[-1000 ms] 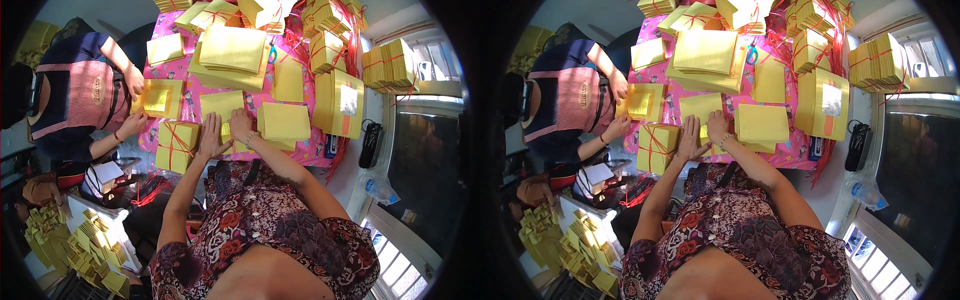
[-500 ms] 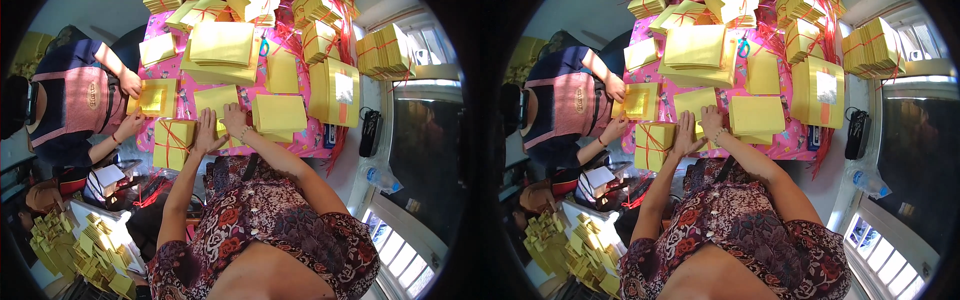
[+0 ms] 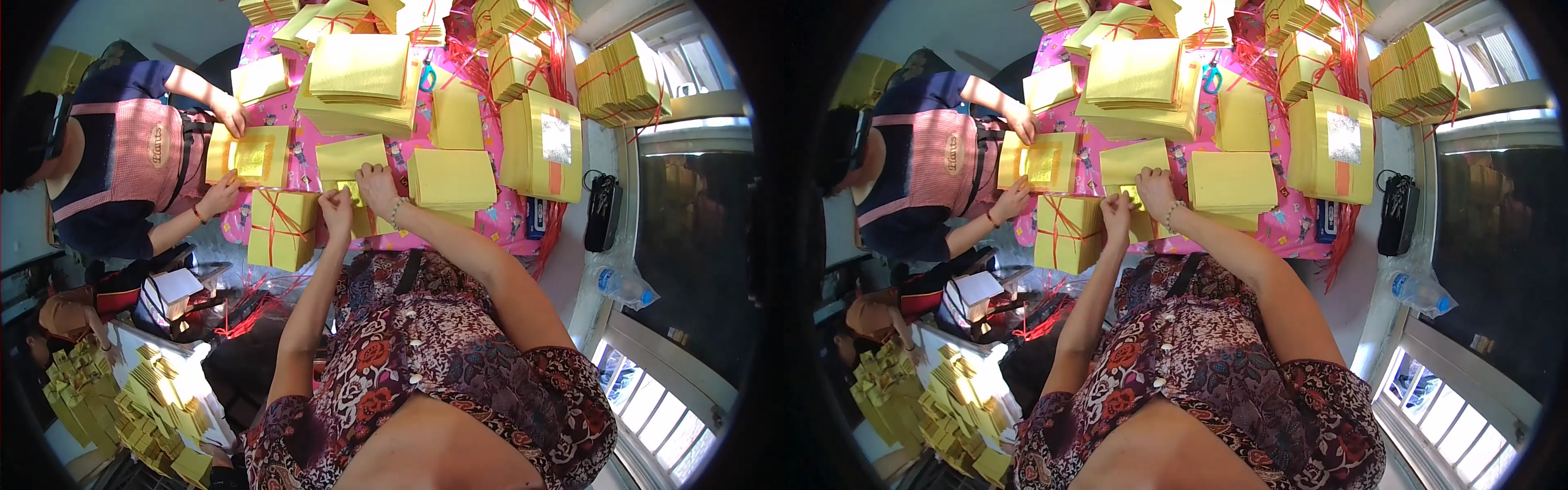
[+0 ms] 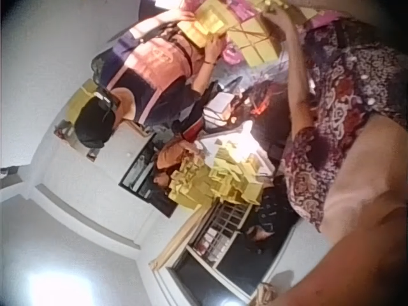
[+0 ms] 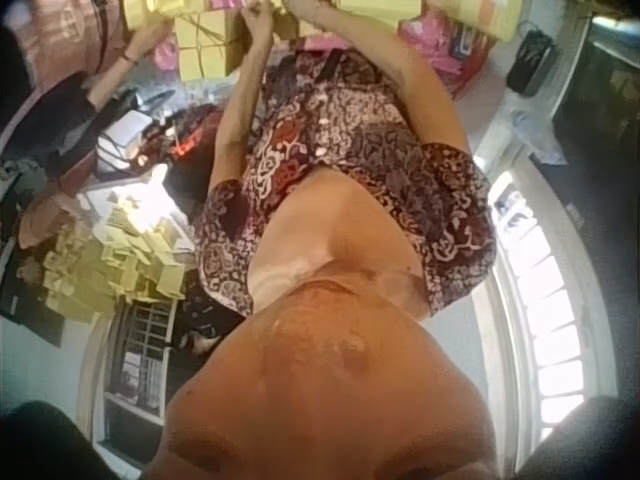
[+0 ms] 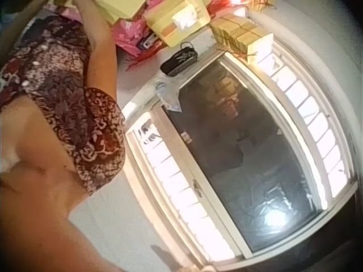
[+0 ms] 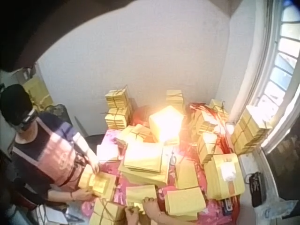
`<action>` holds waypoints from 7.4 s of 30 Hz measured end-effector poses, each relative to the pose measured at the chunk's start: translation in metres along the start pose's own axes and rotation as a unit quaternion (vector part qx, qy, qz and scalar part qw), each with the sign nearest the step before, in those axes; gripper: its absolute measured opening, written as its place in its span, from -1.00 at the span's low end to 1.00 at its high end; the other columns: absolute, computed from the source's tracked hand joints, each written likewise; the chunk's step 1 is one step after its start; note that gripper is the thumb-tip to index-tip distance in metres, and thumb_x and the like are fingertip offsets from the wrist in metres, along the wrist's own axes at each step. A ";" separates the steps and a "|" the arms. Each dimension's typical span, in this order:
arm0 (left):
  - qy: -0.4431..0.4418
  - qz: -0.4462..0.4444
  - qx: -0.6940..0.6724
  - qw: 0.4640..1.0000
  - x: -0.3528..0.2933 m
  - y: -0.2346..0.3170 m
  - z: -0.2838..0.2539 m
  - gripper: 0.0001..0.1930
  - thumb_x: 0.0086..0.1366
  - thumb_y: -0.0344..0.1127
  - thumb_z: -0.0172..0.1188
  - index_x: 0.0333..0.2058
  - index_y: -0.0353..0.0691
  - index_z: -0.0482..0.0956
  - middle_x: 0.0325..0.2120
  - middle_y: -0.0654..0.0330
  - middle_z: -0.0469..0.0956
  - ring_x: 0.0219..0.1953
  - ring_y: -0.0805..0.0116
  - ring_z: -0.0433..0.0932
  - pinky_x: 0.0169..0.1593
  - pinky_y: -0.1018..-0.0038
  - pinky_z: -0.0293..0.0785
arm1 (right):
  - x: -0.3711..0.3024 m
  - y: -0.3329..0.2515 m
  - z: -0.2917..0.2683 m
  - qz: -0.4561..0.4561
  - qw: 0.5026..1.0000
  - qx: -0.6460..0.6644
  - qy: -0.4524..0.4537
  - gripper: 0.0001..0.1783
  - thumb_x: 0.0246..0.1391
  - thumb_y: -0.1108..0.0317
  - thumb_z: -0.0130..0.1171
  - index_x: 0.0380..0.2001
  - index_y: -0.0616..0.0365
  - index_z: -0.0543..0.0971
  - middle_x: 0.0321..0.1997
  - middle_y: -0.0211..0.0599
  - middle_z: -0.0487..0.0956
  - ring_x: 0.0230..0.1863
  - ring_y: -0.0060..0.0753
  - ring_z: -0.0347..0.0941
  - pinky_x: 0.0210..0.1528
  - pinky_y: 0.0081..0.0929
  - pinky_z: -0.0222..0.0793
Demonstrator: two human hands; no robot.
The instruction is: Stacking and tying bundles of yellow joss paper with red string.
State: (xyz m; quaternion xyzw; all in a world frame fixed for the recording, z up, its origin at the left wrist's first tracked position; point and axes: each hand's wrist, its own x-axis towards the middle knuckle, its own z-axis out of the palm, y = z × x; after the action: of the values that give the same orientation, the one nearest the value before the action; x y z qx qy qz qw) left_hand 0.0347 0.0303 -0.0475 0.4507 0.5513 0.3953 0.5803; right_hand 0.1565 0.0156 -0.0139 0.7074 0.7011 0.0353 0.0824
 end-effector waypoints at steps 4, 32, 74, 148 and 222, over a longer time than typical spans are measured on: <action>-0.041 -0.191 -0.264 0.944 0.032 0.024 0.008 -0.85 0.31 -0.21 0.08 -0.37 -0.13 0.42 -0.57 0.35 0.40 -0.56 0.53 0.31 -0.45 0.53 0.31 | 0.001 0.002 -0.018 0.003 1.000 -0.003 -0.026 -0.82 -0.01 0.29 0.07 -0.30 0.05 0.46 -0.33 -0.31 0.43 -0.32 -0.33 0.44 -0.32 -0.37 0.32; -0.320 0.019 0.097 0.942 -0.024 0.081 0.083 -0.68 0.10 -0.25 0.28 -0.23 -0.32 0.49 -0.56 0.28 0.51 -0.49 0.58 0.46 -0.42 0.60 0.37 | -0.139 0.170 -0.077 0.282 0.834 0.453 0.139 -0.50 0.01 0.26 0.17 -0.01 0.23 0.29 -0.21 0.09 0.52 -0.17 0.07 0.48 -0.15 -0.15 0.36; -0.213 0.229 0.404 0.860 -0.051 0.037 -0.035 -0.69 0.00 -0.28 0.33 -0.26 -0.19 0.49 -0.39 0.10 0.47 -0.28 0.12 0.47 -0.22 0.27 0.42 | -0.140 0.120 -0.118 0.188 0.843 0.465 0.193 -0.76 0.11 0.40 0.05 -0.14 0.22 0.44 -0.21 -0.10 0.46 -0.32 -0.14 0.45 -0.27 -0.32 0.42; -0.313 0.161 0.378 0.856 -0.014 0.021 -0.049 -0.86 -0.01 -0.28 0.34 -0.54 -0.20 0.62 -0.51 0.14 0.56 -0.35 0.19 0.53 -0.23 0.33 0.42 | -0.089 0.019 0.002 -0.118 0.939 0.323 -0.015 -0.70 -0.14 0.30 0.25 -0.30 0.11 0.44 -0.31 -0.24 0.42 -0.21 -0.18 0.42 -0.22 -0.30 0.42; -0.369 0.209 0.396 0.814 -0.008 0.027 -0.058 -0.68 -0.11 -0.26 0.38 -0.33 -0.16 0.55 -0.37 0.14 0.50 -0.21 0.12 0.48 -0.14 0.30 0.43 | -0.072 0.009 -0.003 -0.125 0.957 0.247 -0.087 -0.81 -0.01 0.32 0.11 -0.35 0.17 0.44 -0.37 -0.18 0.43 -0.29 -0.12 0.49 -0.35 -0.23 0.47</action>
State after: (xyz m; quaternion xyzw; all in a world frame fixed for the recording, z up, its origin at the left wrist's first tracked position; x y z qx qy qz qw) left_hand -0.0230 0.0354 -0.0182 0.8580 0.2968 0.0587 0.4152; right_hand 0.1643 -0.0559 -0.0048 0.6128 0.7610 -0.2108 -0.0307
